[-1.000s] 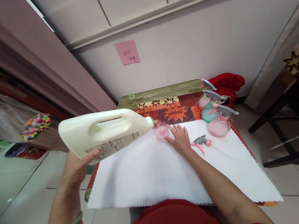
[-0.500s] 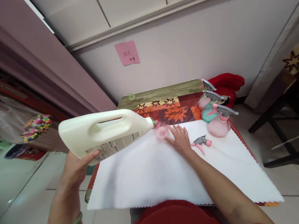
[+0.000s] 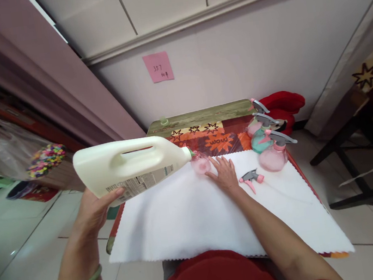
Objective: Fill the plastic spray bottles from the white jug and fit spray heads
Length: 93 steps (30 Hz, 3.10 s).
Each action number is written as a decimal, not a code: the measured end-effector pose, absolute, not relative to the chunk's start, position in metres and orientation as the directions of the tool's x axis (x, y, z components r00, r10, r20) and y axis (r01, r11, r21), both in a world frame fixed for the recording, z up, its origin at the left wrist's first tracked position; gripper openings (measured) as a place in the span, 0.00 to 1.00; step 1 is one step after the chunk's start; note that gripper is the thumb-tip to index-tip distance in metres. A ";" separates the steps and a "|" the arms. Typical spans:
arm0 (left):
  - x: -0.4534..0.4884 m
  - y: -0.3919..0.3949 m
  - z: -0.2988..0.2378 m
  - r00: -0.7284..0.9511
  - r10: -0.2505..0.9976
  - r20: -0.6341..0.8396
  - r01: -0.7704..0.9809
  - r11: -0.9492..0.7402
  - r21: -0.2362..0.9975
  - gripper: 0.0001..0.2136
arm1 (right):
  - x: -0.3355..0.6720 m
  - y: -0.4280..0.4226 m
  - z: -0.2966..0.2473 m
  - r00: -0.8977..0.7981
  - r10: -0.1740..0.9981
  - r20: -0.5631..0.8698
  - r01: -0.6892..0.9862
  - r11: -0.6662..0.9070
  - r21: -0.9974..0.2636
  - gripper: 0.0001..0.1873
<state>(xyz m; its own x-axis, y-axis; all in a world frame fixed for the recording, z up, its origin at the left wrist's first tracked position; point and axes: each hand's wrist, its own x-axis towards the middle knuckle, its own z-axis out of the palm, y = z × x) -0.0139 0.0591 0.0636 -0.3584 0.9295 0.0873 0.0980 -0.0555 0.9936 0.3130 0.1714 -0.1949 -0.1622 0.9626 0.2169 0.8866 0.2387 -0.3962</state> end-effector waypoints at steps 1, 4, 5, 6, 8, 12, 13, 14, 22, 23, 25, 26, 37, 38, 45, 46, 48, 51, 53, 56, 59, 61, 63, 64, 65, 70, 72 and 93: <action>-0.015 0.059 0.063 -0.353 0.931 0.090 0.106 -0.055 0.993 0.48 | 0.313 0.171 -0.195 -0.162 0.962 0.218 0.889 0.238 -0.391 0.38; -0.017 0.060 0.063 -0.346 0.934 0.091 0.116 -0.053 0.992 0.48 | 0.313 0.172 -0.195 -0.161 0.962 0.221 0.890 0.238 -0.389 0.38; -0.018 0.061 0.062 -0.345 0.935 0.088 0.119 -0.050 0.992 0.48 | 0.313 0.172 -0.195 -0.160 0.962 0.221 0.888 0.238 -0.394 0.38; -0.018 0.061 0.062 -0.343 0.935 0.087 0.121 -0.048 0.992 0.48 | 0.313 0.172 -0.195 -0.160 0.962 0.221 0.885 0.239 -0.399 0.38; -0.021 0.062 0.061 -0.342 0.936 0.085 0.124 -0.045 0.991 0.48 | 0.313 0.172 -0.195 -0.160 0.962 0.223 0.881 0.241 -0.407 0.38; -0.024 0.063 0.059 -0.345 0.935 0.086 0.145 -0.038 0.989 0.48 | 0.313 0.172 -0.196 -0.158 0.961 0.227 0.878 0.242 -0.413 0.38; -0.025 0.064 0.059 -0.347 0.934 0.088 0.150 -0.037 0.988 0.47 | 0.313 0.172 -0.196 -0.157 0.961 0.229 0.878 0.242 -0.413 0.38; -0.025 0.064 0.059 -0.349 0.933 0.090 0.152 -0.039 0.988 0.47 | 0.313 0.172 -0.196 -0.158 0.960 0.231 0.878 0.243 -0.412 0.38; -0.025 0.065 0.060 -0.327 0.938 0.120 0.174 -0.065 0.983 0.47 | 0.314 0.173 -0.196 -0.162 0.962 0.222 0.875 0.243 -0.418 0.38; -0.025 0.065 0.060 -0.326 0.937 0.125 0.179 -0.069 0.981 0.47 | 0.314 0.173 -0.196 -0.163 0.962 0.218 0.875 0.243 -0.419 0.38; -0.026 0.066 0.059 -0.322 0.937 0.136 0.192 -0.076 0.978 0.47 | 0.314 0.173 -0.196 -0.163 0.963 0.214 0.877 0.241 -0.417 0.38; -0.026 0.066 0.059 -0.319 0.937 0.140 0.197 -0.079 0.977 0.47 | 0.314 0.173 -0.196 -0.163 0.964 0.211 0.878 0.239 -0.414 0.39; -0.034 0.070 0.059 -0.284 0.946 0.158 0.235 -0.091 0.968 0.47 | 0.314 0.173 -0.199 -0.164 0.962 0.219 0.888 0.241 -0.392 0.39; -0.034 0.071 0.060 -0.283 0.946 0.158 0.237 -0.091 0.967 0.47 | 0.314 0.174 -0.199 -0.165 0.961 0.220 0.888 0.242 -0.392 0.39; -0.033 0.072 0.063 -0.291 0.945 0.147 0.246 -0.075 0.966 0.46 | 0.314 0.174 -0.198 -0.181 0.961 0.210 0.878 0.254 -0.406 0.38; -0.034 0.073 0.063 -0.289 0.946 0.145 0.242 -0.075 0.967 0.46 | 0.314 0.174 -0.197 -0.180 0.961 0.210 0.878 0.253 -0.405 0.38; -0.034 0.073 0.063 -0.283 0.948 0.144 0.243 -0.075 0.967 0.46 | 0.314 0.174 -0.197 -0.176 0.962 0.210 0.881 0.249 -0.403 0.38; -0.035 0.074 0.064 -0.289 0.947 0.142 0.260 -0.065 0.963 0.47 | 0.314 0.173 -0.197 -0.176 0.963 0.205 0.880 0.247 -0.405 0.38; -0.035 0.074 0.064 -0.301 0.943 0.144 0.265 -0.062 0.962 0.48 | 0.314 0.174 -0.197 -0.177 0.963 0.204 0.878 0.248 -0.408 0.38; -0.035 0.075 0.064 -0.304 0.941 0.149 0.261 -0.068 0.963 0.48 | 0.314 0.174 -0.198 -0.181 0.961 0.210 0.877 0.254 -0.408 0.38; -0.036 0.075 0.065 -0.293 0.944 0.153 0.266 -0.073 0.961 0.48 | 0.314 0.174 -0.198 -0.180 0.960 0.214 0.878 0.255 -0.405 0.38; -0.036 0.076 0.065 -0.296 0.943 0.151 0.272 -0.068 0.960 0.48 | 0.314 0.174 -0.197 -0.177 0.960 0.215 0.879 0.252 -0.405 0.38; -0.037 0.077 0.065 -0.305 0.941 0.149 0.277 -0.063 0.959 0.47 | 0.314 0.173 -0.196 -0.176 0.961 0.215 0.878 0.252 -0.407 0.38; -0.037 0.078 0.065 -0.308 0.939 0.150 0.279 -0.062 0.958 0.47 | 0.314 0.173 -0.196 -0.176 0.960 0.216 0.877 0.253 -0.408 0.37; -0.038 0.078 0.065 -0.309 0.939 0.152 0.280 -0.064 0.958 0.47 | 0.314 0.173 -0.195 -0.175 0.961 0.216 0.877 0.252 -0.410 0.37; -0.041 0.080 0.063 -0.296 0.941 0.162 0.295 -0.071 0.953 0.45 | 0.314 0.173 -0.196 -0.171 0.961 0.217 0.877 0.249 -0.412 0.38; -0.042 0.080 0.063 -0.285 0.944 0.163 0.304 -0.072 0.950 0.45 | 0.313 0.173 -0.197 -0.170 0.961 0.220 0.876 0.250 -0.413 0.38; -0.035 0.081 0.071 -0.285 0.947 0.147 0.298 -0.058 0.953 0.47 | 0.314 0.173 -0.197 -0.172 0.962 0.212 0.880 0.247 -0.405 0.38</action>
